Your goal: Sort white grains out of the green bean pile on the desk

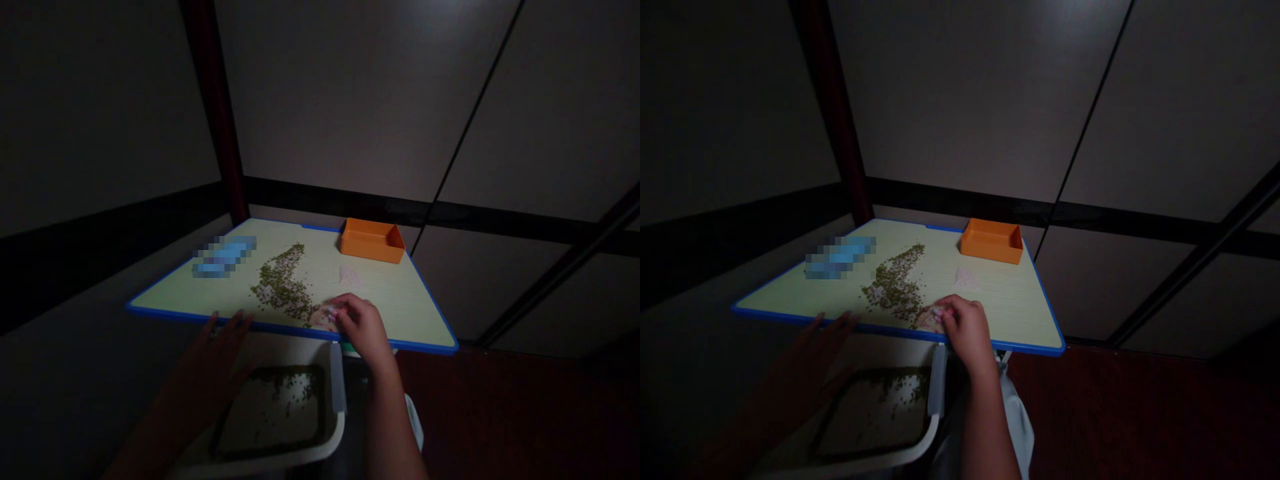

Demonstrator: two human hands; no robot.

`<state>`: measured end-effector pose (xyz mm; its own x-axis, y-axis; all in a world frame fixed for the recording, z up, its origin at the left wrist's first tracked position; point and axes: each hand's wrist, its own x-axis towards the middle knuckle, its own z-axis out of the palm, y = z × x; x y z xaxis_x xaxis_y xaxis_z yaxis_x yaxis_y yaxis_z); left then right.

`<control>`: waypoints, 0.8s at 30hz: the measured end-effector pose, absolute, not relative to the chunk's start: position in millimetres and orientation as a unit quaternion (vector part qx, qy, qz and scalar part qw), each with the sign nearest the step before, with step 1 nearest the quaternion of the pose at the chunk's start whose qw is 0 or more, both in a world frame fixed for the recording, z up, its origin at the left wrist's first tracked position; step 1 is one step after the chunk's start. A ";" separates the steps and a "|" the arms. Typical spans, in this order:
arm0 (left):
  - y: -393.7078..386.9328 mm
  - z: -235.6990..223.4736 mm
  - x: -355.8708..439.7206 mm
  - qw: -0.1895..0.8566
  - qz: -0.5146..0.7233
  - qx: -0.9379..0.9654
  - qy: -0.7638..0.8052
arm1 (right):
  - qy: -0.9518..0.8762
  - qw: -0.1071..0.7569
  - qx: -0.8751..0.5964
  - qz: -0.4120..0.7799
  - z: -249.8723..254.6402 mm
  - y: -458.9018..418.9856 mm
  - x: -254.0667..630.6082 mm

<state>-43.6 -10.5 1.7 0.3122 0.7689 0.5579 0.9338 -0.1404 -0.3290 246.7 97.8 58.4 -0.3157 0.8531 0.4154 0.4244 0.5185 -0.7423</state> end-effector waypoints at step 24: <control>-10.3 -2.9 -44.6 0.309 -0.131 -0.744 -0.577 | -0.761 0.437 -0.384 0.289 57.3 92.5 235.1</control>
